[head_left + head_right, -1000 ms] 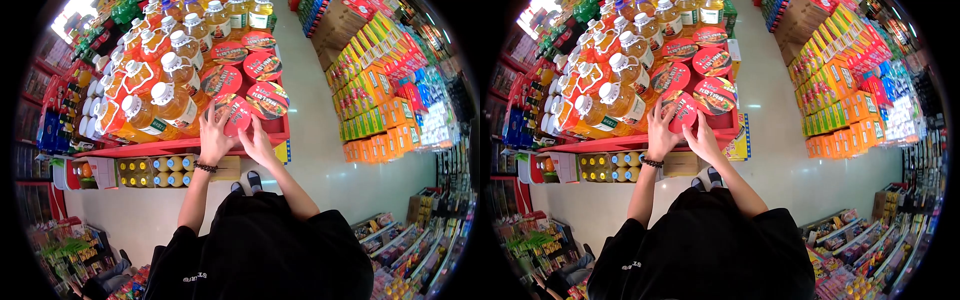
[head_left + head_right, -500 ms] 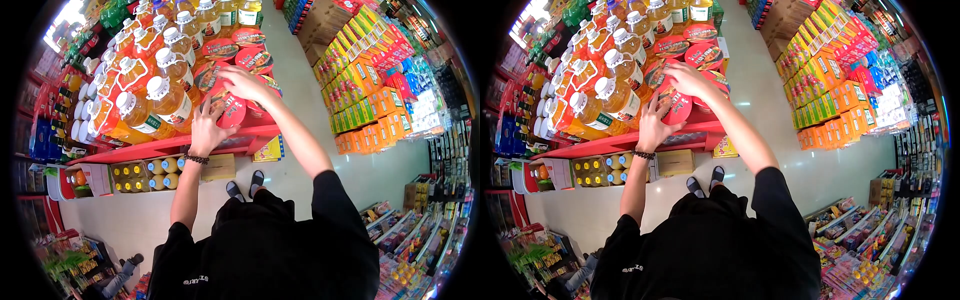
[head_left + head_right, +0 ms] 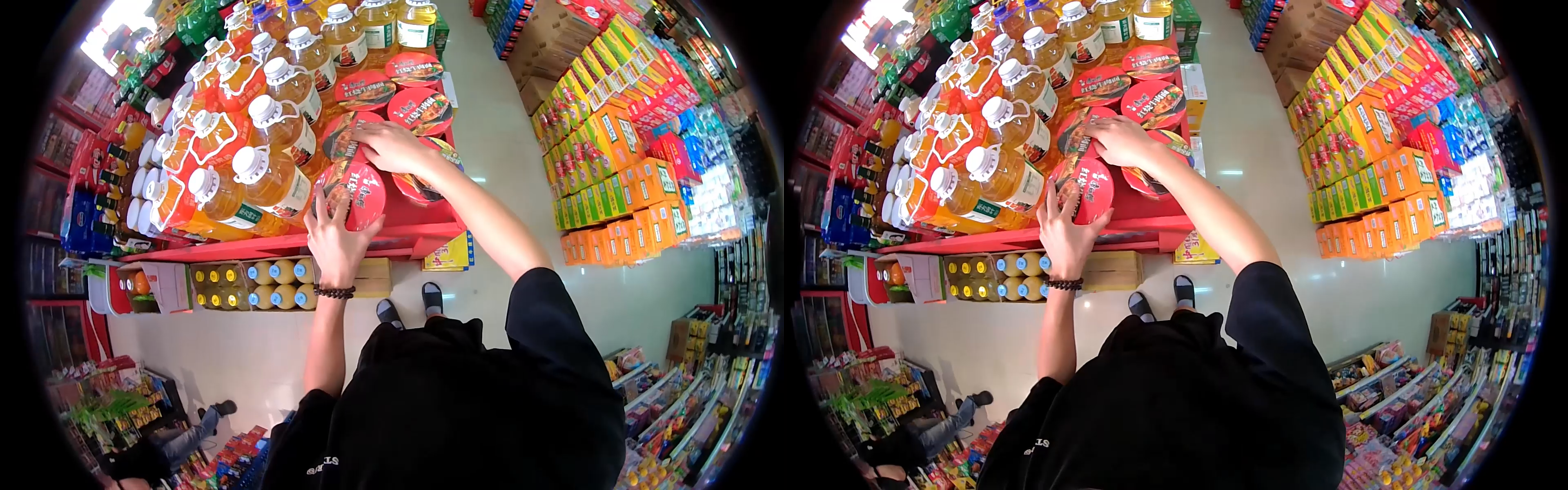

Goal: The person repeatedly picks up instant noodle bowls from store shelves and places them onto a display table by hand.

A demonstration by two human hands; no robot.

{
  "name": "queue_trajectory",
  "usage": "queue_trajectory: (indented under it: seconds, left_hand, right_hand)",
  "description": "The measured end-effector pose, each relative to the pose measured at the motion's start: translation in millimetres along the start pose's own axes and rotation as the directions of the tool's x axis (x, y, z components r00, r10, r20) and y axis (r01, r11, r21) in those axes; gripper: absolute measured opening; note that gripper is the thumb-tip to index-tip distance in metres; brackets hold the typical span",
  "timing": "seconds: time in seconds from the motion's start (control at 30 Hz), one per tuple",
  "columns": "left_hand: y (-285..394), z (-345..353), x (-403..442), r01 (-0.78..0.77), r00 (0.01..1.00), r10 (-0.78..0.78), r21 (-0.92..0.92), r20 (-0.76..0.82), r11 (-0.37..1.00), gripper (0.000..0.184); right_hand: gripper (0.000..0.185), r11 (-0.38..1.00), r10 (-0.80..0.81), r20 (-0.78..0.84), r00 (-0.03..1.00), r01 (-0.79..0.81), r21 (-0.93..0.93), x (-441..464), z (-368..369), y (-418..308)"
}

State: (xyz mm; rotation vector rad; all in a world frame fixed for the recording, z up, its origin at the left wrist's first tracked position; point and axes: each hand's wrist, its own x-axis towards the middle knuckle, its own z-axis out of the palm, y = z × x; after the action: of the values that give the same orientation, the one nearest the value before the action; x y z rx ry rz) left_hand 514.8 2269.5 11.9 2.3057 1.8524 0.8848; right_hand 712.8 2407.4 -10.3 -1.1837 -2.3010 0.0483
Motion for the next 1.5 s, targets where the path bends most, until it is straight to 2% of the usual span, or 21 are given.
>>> queue_trajectory:
  seconds: [0.03, 0.2, 0.4, 0.47, 0.5, 0.6, 0.67, 0.7, 0.73, 0.83, 0.93, 1.07, 1.17, 1.3, 1.4, 1.43, 1.5]
  left_hand:
    - [5, 2, -2, 0.031, 0.999, -0.03, 0.028, -0.016, 0.999, 0.065]
    - [16, 3, -1, 0.101, 0.995, -0.099, 0.049, -0.033, 0.994, 0.064]
    - [12, 5, 3, 0.062, 0.997, -0.06, 0.032, -0.047, 0.998, 0.066]
    - [12, -3, 6, 0.114, 0.993, -0.114, -0.014, 0.021, 0.993, 0.067]
    - [14, -8, 10, 0.134, 0.99, -0.132, -0.033, 0.047, 0.99, 0.067]
    - [11, -10, 12, 0.1, 0.995, -0.097, -0.059, 0.038, 0.993, 0.067]
    - [3, -7, 12, 0.049, 0.999, -0.048, -0.064, 0.012, 0.997, 0.067]
    - [0, -5, 13, 0.025, 1.0, -0.024, -0.066, 0.003, 0.998, 0.066]
    - [-2, -4, 12, 0.001, 1.0, -0.002, -0.069, -0.004, 0.998, 0.066]
    - [-6, -4, 14, 0.004, 0.999, -0.001, -0.093, 0.032, 0.996, 0.065]
    - [-12, -8, 17, -0.004, 0.998, 0.011, -0.113, 0.063, 0.994, 0.065]
    - [-22, -6, 19, -0.058, 0.996, 0.065, -0.11, 0.062, 0.992, 0.064]
    - [-23, -8, 20, -0.076, 0.994, 0.083, -0.097, 0.074, 0.992, 0.066]
    - [-26, -6, 18, -0.131, 0.984, 0.143, -0.116, 0.104, 0.985, 0.071]
    - [-30, -13, 28, -0.221, 0.943, 0.265, -0.215, 0.2, 0.951, 0.073]
    - [-36, -13, 32, -0.241, 0.92, 0.3, -0.238, 0.253, 0.941, 0.084]
    - [-33, -16, 37, -0.273, 0.901, 0.326, -0.211, 0.286, 0.939, 0.092]
  right_hand:
    - [0.038, 0.999, 0.031, 0.01, 0.999, -0.031, -0.013, -2, 2, 1]
    - [0.049, 0.999, -0.032, 0.065, 0.997, 0.034, -0.039, -7, -13, 3]
    - [0.05, 0.997, -0.055, 0.166, 0.985, 0.063, -0.039, -3, -18, 12]
    - [0.049, 0.998, -0.036, 0.231, 0.972, 0.048, -0.045, 0, -22, 9]
    - [0.049, 0.998, 0.019, 0.379, 0.925, -0.04, 0.048, 8, -29, 7]
    - [0.05, 0.935, 0.028, 0.408, 0.912, -0.168, 0.311, -7, -60, -28]
    - [0.052, 0.936, 0.001, 0.284, 0.959, -0.101, 0.338, -41, -39, -53]
    - [0.053, 0.98, -0.028, 0.167, 0.986, -0.006, 0.201, -52, -37, -69]
    - [0.051, 0.99, 0.01, 0.173, 0.985, -0.034, 0.139, -55, -25, -73]
    - [0.047, 0.985, 0.023, -0.056, 0.998, -0.013, 0.173, -61, -6, -82]
    - [0.052, 0.996, 0.007, -0.027, 1.0, -0.005, 0.087, -62, -5, -89]
    - [0.057, 0.99, 0.004, 0.066, 0.998, -0.013, 0.14, -59, -2, -91]
    - [0.056, 0.987, 0.026, 0.041, 0.999, -0.032, 0.157, -61, 1, -95]
    - [0.044, 0.916, 0.163, 0.092, 0.982, -0.185, 0.355, -71, -11, -104]
    - [0.043, 0.931, 0.253, 0.044, 0.966, -0.256, 0.26, -83, -15, -116]
    - [0.041, 0.922, 0.303, 0.031, 0.953, -0.301, 0.244, -83, -17, -121]
    - [0.04, 0.914, 0.343, 0.004, 0.939, -0.335, 0.23, -84, -14, -129]
